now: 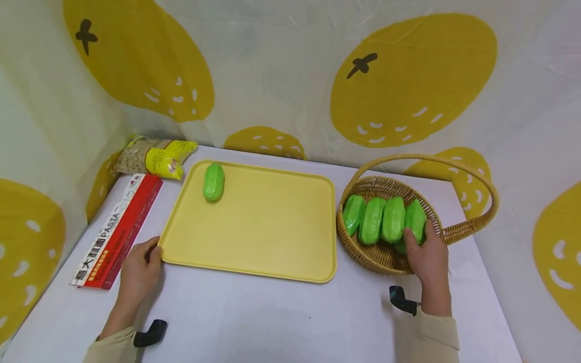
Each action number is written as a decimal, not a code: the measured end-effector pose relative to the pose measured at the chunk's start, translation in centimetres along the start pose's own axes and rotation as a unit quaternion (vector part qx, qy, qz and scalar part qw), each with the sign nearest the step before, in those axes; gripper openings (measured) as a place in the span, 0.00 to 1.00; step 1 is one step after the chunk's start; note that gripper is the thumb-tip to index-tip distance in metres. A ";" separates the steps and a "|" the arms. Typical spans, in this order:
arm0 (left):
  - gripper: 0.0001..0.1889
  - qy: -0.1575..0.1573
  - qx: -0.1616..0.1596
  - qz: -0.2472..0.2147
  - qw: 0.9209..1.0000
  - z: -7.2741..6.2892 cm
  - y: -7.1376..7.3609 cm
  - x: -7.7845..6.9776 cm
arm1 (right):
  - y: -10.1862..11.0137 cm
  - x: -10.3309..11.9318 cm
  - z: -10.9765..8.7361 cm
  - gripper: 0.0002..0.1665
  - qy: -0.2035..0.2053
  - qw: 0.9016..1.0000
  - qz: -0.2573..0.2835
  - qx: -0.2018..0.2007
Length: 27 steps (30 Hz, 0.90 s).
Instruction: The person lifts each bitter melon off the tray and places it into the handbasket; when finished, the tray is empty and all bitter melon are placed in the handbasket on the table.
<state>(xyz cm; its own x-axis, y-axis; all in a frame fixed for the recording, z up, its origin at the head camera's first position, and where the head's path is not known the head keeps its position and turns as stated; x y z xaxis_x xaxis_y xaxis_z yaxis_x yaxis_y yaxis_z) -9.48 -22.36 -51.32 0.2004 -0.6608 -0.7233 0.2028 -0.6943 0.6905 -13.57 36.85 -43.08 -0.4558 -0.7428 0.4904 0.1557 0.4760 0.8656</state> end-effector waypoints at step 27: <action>0.24 -0.009 -0.003 -0.006 1.000 0.1 0.0 0.2 | -0.6 9.3 -4.8 0.34 0.130 0.965 0.211 -0.081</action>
Point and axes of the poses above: each hand's wrist, its own z-axis towards the middle knuckle, its own y-axis out of the back of the hand, x = y × z, the point moved 2 cm from there along z, towards the middle knuckle, and after that the axes turned 10 degrees about -y, right-handed, at the moved point
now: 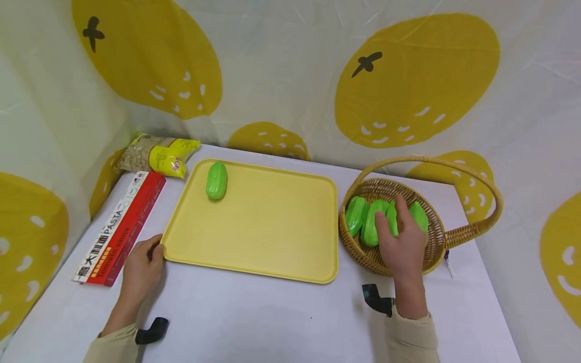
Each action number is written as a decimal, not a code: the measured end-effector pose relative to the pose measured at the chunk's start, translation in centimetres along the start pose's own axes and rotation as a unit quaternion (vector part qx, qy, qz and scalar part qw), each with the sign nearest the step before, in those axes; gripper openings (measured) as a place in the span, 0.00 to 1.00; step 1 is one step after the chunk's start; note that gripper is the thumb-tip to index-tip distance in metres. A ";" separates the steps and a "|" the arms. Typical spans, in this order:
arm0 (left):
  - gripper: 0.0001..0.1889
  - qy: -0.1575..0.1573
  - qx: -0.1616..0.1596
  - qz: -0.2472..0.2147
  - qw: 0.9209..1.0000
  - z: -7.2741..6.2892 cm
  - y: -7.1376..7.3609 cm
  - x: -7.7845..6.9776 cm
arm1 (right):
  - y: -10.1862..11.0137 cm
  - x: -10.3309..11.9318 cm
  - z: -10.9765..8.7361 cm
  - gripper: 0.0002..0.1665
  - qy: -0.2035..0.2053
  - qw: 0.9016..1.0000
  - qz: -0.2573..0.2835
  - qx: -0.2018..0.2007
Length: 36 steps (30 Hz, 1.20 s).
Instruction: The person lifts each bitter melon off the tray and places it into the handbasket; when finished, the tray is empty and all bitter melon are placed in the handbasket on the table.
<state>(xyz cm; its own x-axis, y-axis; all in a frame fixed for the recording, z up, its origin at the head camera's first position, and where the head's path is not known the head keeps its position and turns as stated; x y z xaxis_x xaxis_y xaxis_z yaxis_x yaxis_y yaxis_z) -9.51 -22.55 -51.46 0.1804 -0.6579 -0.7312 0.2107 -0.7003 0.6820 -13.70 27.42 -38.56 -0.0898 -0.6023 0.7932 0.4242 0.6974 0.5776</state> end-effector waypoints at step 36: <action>0.23 -0.009 -0.010 -0.002 1.000 0.1 -0.1 0.2 | -10.2 5.1 -1.1 0.34 0.089 0.978 0.072 0.177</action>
Point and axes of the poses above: each hand's wrist, its own z-axis towards the middle knuckle, its own y-axis out of the back of the hand, x = y × z, the point moved 2 cm from there along z, towards the middle knuckle, and after that the axes turned 10 degrees about -y, right-handed, at the moved point
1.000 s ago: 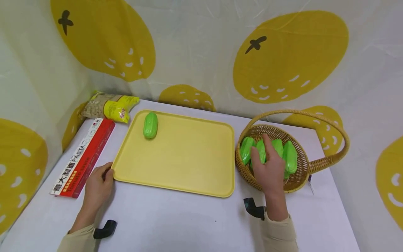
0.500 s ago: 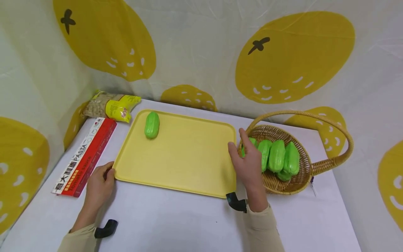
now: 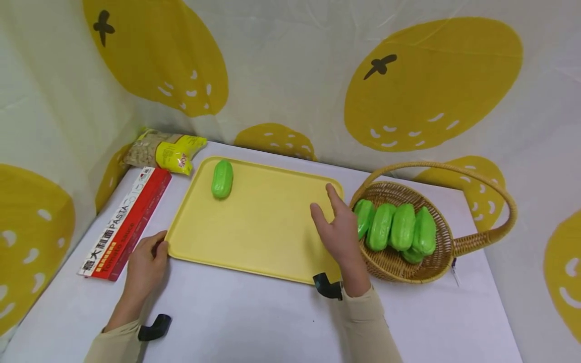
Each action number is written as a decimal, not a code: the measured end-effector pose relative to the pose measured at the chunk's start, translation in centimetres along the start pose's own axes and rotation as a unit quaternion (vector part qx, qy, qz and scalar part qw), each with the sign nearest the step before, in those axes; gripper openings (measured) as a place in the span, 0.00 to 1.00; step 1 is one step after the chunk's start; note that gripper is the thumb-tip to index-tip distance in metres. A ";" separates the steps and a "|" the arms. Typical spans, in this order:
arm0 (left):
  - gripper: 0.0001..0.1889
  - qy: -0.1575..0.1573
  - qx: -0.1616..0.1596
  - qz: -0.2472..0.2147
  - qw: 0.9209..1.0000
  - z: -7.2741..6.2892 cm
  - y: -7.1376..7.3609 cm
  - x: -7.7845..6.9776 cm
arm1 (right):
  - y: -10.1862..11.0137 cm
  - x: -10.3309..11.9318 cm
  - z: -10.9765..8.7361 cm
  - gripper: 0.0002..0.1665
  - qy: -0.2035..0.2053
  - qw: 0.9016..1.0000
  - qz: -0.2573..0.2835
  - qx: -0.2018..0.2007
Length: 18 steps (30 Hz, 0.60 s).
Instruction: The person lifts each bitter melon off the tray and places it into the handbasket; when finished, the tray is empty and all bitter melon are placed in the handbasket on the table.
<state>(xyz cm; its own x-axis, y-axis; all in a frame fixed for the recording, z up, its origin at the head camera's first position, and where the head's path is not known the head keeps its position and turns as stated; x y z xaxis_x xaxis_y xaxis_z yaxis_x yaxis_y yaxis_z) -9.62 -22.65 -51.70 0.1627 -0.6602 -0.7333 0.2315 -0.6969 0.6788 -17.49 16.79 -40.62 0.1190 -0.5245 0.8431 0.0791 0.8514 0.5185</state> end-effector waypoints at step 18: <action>0.24 0.002 0.002 0.001 1.000 0.1 0.0 -0.1 | -4.2 1.0 1.0 0.39 -0.019 0.997 -0.020 0.074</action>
Point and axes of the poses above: each hand's wrist, its own z-axis towards the middle knuckle, its own y-axis out of the back of the hand, x = y × z, the point moved 2 cm from there along z, towards the middle knuckle, and after that the axes turned 10 degrees about -y, right-handed, at the moved point
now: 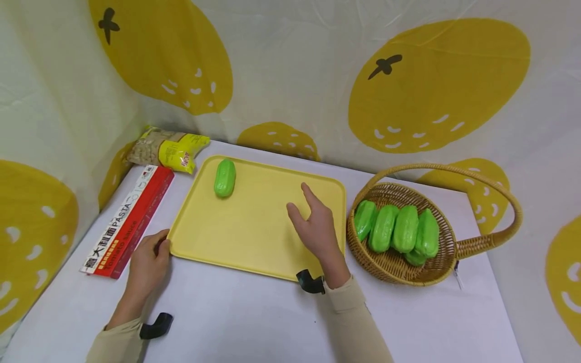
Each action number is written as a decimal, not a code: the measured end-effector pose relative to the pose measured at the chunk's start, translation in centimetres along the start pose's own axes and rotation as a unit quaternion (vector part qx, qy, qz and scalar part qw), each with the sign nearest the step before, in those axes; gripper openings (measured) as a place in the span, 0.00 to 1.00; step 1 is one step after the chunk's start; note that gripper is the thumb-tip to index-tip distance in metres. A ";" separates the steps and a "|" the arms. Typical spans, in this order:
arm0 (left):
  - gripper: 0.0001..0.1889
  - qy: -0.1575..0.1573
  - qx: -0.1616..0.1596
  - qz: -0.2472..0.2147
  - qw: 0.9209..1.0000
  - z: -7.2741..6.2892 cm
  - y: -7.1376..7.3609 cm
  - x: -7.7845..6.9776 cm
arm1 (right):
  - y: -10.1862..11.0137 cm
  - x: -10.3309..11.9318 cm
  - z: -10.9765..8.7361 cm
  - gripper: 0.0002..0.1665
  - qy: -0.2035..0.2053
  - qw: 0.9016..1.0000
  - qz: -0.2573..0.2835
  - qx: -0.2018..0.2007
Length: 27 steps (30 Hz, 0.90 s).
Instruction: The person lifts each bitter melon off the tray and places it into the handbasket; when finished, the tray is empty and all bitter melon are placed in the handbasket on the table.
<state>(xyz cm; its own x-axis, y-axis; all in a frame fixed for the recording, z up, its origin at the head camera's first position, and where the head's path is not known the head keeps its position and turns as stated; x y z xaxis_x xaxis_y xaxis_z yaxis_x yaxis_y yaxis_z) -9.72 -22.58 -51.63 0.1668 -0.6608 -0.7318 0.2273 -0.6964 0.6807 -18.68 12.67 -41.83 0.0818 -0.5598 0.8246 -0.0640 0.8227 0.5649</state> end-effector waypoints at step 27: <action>0.23 -0.015 -0.010 -0.024 1.000 0.0 -0.1 0.5 | -6.0 2.4 2.9 0.39 0.023 0.998 -0.028 0.060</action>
<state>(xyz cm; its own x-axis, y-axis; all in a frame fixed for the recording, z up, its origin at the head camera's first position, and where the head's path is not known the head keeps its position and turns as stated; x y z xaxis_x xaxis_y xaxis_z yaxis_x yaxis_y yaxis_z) -9.72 -22.81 -52.09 0.1269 -0.6354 -0.7617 0.2537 -0.7216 0.6442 -20.96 6.10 -43.10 0.1336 -0.5979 0.7903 -0.1764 0.7704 0.6127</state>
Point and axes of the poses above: each hand's wrist, its own z-axis towards the middle knuckle, its own y-axis out of the back of the hand, x = y × z, the point moved 2 cm from there along z, towards the middle knuckle, and after that the axes turned 10 degrees about -y, right-handed, at the moved point
